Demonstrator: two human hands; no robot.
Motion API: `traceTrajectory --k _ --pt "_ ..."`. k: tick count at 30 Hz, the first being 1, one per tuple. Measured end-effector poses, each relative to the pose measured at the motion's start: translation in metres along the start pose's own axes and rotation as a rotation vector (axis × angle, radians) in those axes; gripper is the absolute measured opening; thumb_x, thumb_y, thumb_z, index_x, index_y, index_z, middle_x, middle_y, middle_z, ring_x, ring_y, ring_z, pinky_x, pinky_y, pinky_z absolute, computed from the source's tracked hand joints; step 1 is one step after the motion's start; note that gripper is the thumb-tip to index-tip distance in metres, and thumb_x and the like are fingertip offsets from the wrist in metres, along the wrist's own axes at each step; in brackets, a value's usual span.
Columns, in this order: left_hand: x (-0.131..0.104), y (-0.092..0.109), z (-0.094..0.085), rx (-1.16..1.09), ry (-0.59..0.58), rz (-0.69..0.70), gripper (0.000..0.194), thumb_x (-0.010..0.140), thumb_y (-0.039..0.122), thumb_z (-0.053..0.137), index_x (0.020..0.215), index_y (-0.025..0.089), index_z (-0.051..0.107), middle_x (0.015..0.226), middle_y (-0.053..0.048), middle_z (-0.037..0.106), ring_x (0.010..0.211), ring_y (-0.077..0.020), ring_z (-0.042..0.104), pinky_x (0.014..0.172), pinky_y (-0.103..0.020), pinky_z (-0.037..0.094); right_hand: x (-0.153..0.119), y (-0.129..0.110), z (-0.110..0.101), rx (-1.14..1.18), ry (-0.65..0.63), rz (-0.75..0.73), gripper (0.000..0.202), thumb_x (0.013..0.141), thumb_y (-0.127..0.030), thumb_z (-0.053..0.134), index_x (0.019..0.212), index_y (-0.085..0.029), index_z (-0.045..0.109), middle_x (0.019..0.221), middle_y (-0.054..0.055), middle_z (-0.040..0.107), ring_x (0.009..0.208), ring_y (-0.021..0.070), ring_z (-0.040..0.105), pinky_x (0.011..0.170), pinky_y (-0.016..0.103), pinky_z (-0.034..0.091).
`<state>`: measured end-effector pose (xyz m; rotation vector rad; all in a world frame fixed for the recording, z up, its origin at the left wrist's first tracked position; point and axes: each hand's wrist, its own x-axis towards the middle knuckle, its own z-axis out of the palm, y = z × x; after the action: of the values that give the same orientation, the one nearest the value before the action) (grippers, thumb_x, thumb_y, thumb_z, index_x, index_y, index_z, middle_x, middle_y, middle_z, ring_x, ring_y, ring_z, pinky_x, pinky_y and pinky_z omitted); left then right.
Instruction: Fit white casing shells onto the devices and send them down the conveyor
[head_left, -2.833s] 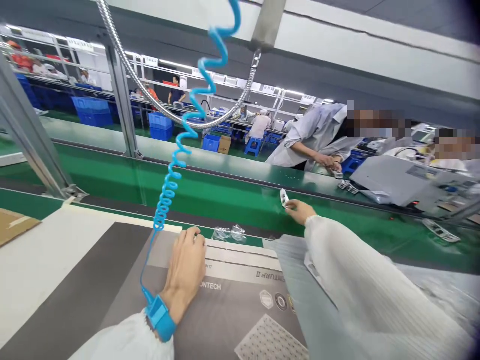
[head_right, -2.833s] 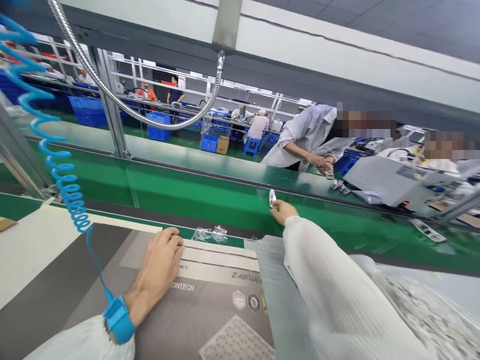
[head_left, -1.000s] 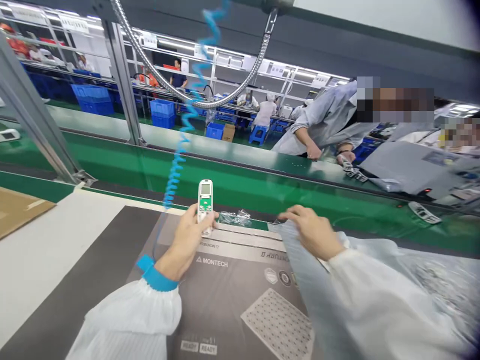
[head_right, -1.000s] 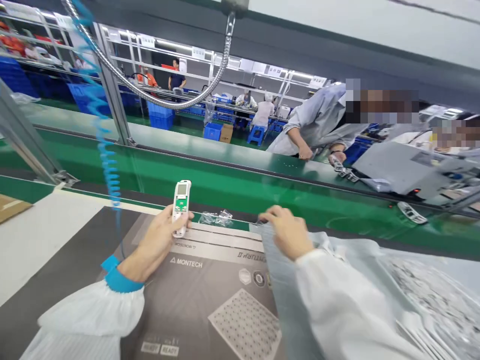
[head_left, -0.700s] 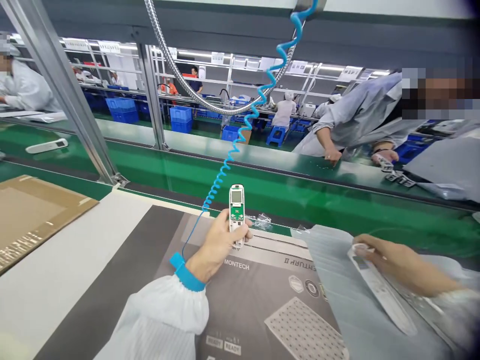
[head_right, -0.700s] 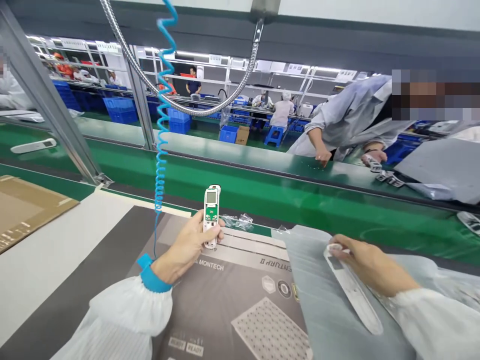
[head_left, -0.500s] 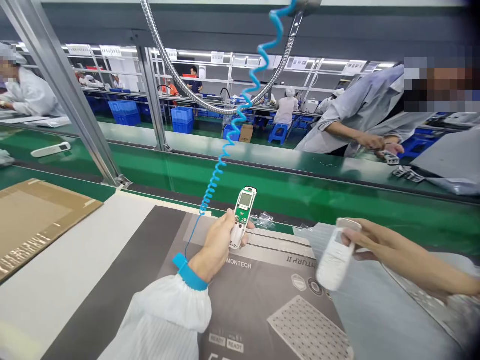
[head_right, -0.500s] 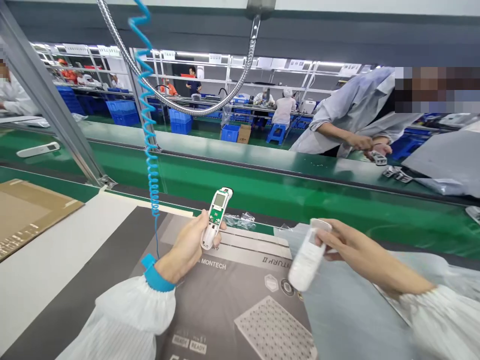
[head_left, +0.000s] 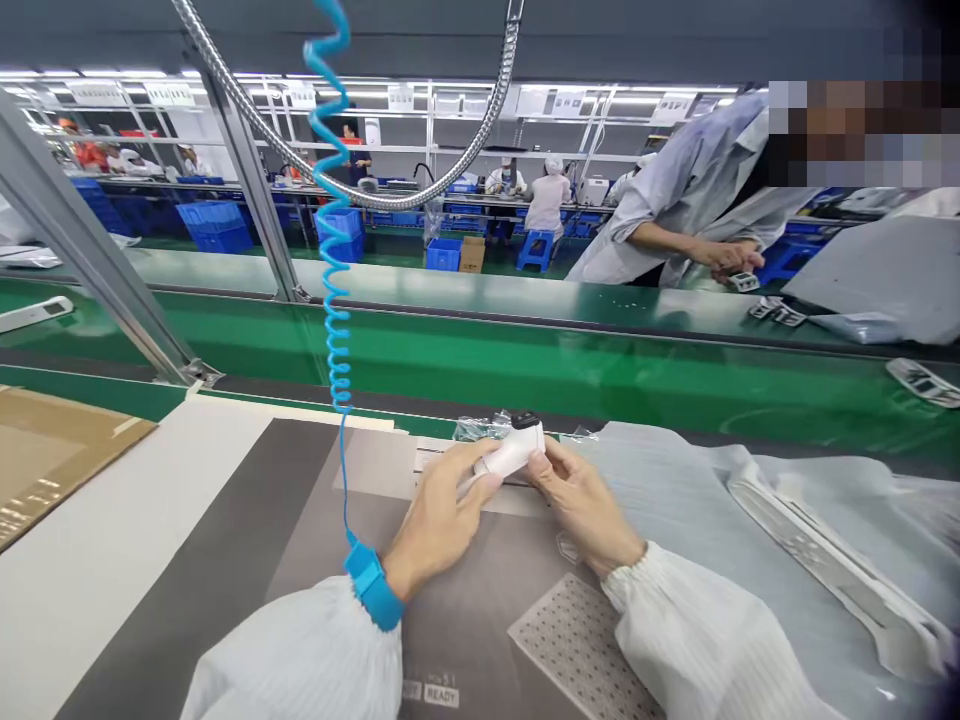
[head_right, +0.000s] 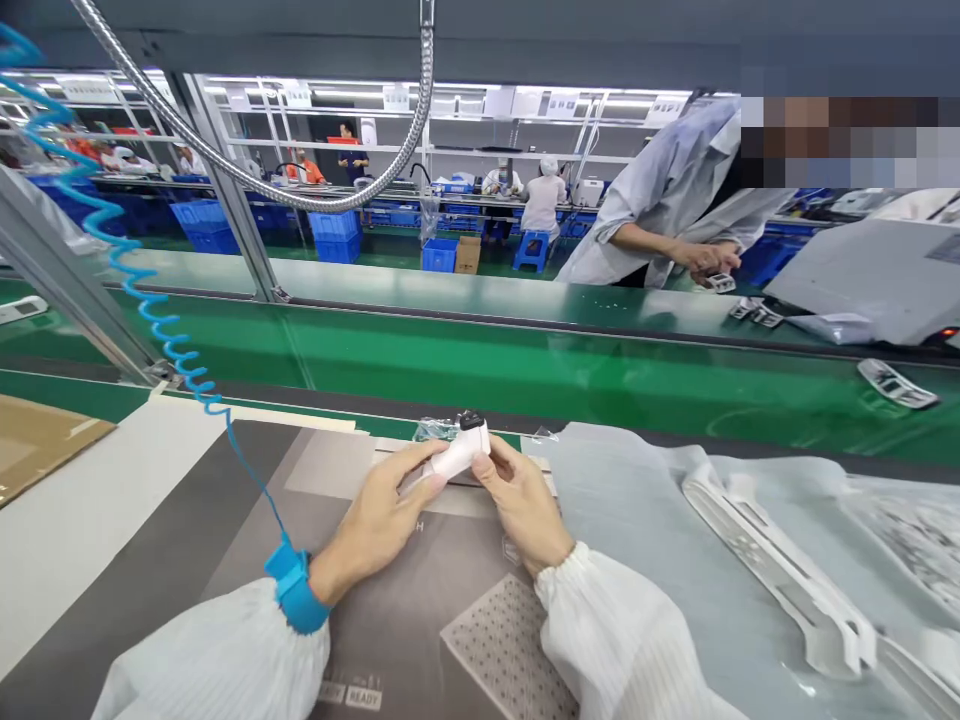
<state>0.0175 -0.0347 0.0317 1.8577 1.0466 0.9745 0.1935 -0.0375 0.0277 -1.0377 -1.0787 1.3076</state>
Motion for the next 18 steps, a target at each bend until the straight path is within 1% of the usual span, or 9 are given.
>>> traceTrajectory --k 2,4,7,9,10,12,14,16,18 --pt "-0.003 0.006 0.009 0.168 -0.044 0.007 0.042 0.100 0.034 0.039 0.140 0.026 0.047 0.133 -0.008 0.059 0.118 -0.0235 0.058 0.101 -0.037 0.044 0.000 0.001 0.005 0.176 0.029 0.081 0.051 0.085 -0.068 0.054 0.105 -0.023 0.066 0.102 0.009 0.070 0.103 0.0264 0.063 0.092 0.044 0.049" --pt "-0.006 0.013 0.018 0.377 -0.157 -0.035 0.048 0.100 0.039 0.039 0.144 0.024 0.041 0.130 -0.013 0.060 0.108 -0.0293 0.063 0.091 -0.042 0.048 0.000 0.003 0.007 0.338 0.066 0.164 0.056 0.086 -0.074 0.041 0.094 -0.024 0.065 0.080 0.006 0.068 0.088 0.0256 0.065 0.084 0.045 0.052" --pt "-0.007 0.020 0.028 0.594 -0.348 -0.063 0.050 0.097 0.049 0.041 0.133 0.016 0.051 0.116 -0.017 0.067 0.095 -0.0341 0.067 0.083 -0.045 0.050 0.002 0.006 0.004 0.445 0.122 0.181 0.046 0.086 -0.068 0.043 0.070 -0.026 0.054 0.048 -0.004 0.040 0.053 0.0194 0.053 0.070 0.041 0.053" --pt "-0.005 0.021 0.027 0.645 -0.394 -0.041 0.050 0.097 0.052 0.037 0.125 0.015 0.056 0.110 -0.018 0.069 0.091 -0.0341 0.068 0.082 -0.045 0.049 0.002 0.005 0.000 0.453 0.144 0.165 0.043 0.085 -0.064 0.045 0.063 -0.027 0.046 0.044 -0.007 0.025 0.045 0.0170 0.042 0.062 0.039 0.052" --pt "-0.004 0.020 0.025 0.651 -0.390 -0.047 0.050 0.097 0.053 0.036 0.122 0.014 0.057 0.106 -0.018 0.070 0.089 -0.0339 0.068 0.081 -0.045 0.050 0.002 0.003 0.000 0.453 0.130 0.168 0.042 0.086 -0.063 0.045 0.064 -0.027 0.046 0.045 -0.007 0.027 0.046 0.0172 0.043 0.062 0.038 0.052" --pt "-0.002 0.016 0.020 0.643 -0.312 -0.091 0.046 0.098 0.052 0.037 0.116 0.016 0.059 0.102 -0.016 0.070 0.089 -0.0333 0.068 0.078 -0.044 0.050 -0.001 -0.003 0.002 0.463 0.055 0.183 0.038 0.087 -0.061 0.047 0.076 -0.026 0.053 0.055 -0.003 0.043 0.059 0.0192 0.055 0.069 0.039 0.053" --pt "-0.001 0.012 0.015 0.589 -0.152 -0.110 0.042 0.096 0.051 0.044 0.119 0.019 0.058 0.107 -0.014 0.070 0.098 -0.0321 0.066 0.081 -0.043 0.050 -0.006 -0.008 0.009 0.461 -0.053 0.191 0.035 0.089 -0.061 0.050 0.092 -0.026 0.057 0.077 0.001 0.060 0.081 0.0218 0.063 0.080 0.041 0.054" --pt "-0.003 0.010 0.014 0.508 0.016 -0.054 0.049 0.091 0.053 0.053 0.131 0.024 0.050 0.124 -0.011 0.064 0.113 -0.0294 0.061 0.090 -0.041 0.049 -0.012 -0.009 0.018 0.438 -0.111 0.184 0.036 0.089 -0.060 0.054 0.102 -0.026 0.059 0.095 0.004 0.066 0.098 0.0241 0.063 0.088 0.043 0.052" --pt "-0.007 0.011 0.016 0.472 0.102 0.017 0.057 0.090 0.055 0.054 0.139 0.028 0.043 0.134 -0.009 0.059 0.120 -0.0275 0.057 0.095 -0.040 0.047 -0.018 -0.006 0.028 0.434 -0.107 0.186 0.037 0.087 -0.058 0.058 0.104 -0.025 0.061 0.101 0.006 0.068 0.108 0.0255 0.061 0.094 0.044 0.050"
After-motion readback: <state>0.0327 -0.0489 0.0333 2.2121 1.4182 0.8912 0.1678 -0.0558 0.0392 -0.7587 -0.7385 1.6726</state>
